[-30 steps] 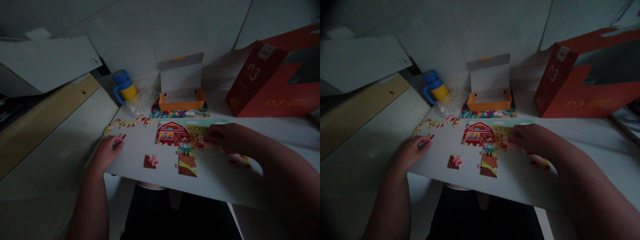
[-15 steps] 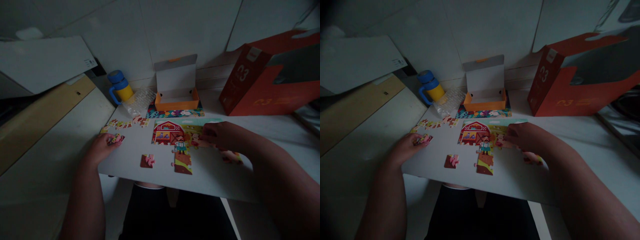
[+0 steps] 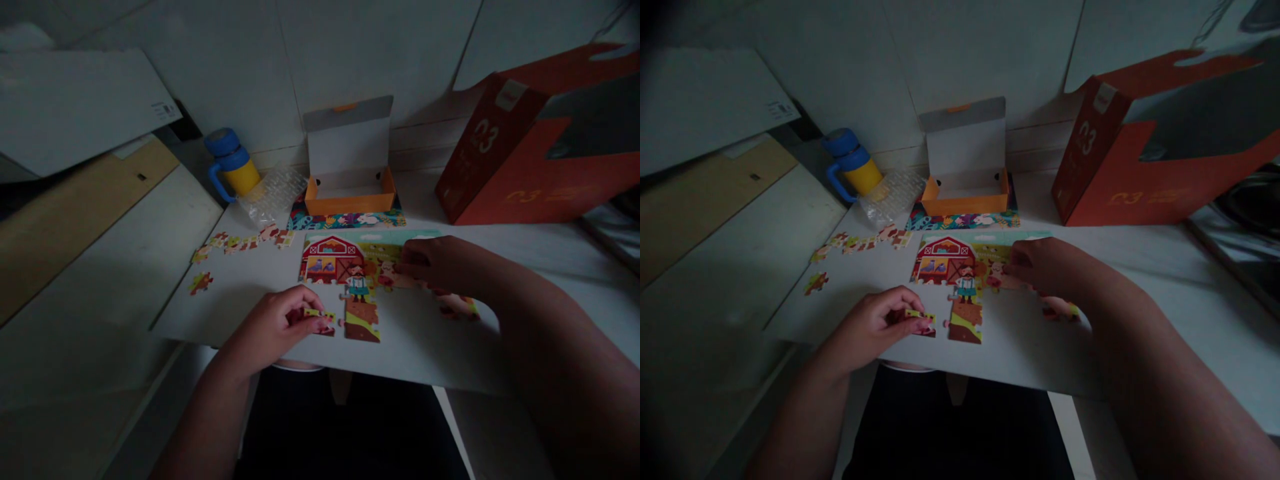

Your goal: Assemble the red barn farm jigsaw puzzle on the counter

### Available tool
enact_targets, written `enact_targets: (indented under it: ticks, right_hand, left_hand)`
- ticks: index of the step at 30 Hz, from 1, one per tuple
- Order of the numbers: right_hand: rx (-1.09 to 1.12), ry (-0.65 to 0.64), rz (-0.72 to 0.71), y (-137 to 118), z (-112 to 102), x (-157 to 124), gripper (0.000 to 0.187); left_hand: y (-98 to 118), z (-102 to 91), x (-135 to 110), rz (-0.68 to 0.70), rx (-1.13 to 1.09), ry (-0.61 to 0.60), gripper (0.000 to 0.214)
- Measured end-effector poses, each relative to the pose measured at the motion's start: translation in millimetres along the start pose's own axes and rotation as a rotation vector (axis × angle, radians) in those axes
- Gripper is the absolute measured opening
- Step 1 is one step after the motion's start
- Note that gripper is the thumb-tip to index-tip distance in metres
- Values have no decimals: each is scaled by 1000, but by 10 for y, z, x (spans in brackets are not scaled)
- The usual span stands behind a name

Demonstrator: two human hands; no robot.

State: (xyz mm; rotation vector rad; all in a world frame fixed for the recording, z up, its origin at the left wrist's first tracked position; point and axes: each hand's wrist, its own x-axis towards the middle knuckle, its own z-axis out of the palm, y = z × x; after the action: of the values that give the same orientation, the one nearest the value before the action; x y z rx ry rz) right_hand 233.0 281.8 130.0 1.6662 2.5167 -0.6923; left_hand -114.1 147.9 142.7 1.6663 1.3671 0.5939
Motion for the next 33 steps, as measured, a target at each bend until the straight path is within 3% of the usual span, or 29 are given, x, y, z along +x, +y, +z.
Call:
enact_targets:
  ticks: [4, 10, 16, 23, 29, 33]
  right_hand:
    - [18, -6, 1, -18, -22, -1, 25]
    - [-10, 1, 34, -94, -67, -32, 25]
    - [15, -13, 25, -96, -65, -43, 27]
    - [11, -19, 9, -75, -65, -36, 29]
    - [-22, -43, 31, -110, -86, -55, 26]
    - [-25, -34, 19, -104, -85, -53, 27]
  left_hand:
    - [29, 189, 102, 87, 145, 16, 11]
    - [17, 215, 157, 180, 382, 87, 12]
    - [-28, 190, 96, 329, 474, 6, 37]
    - [-39, 217, 72, 347, 525, 2, 36]
    - [11, 294, 23, 407, 577, -10, 19]
    - [32, 261, -34, 375, 601, -18, 18]
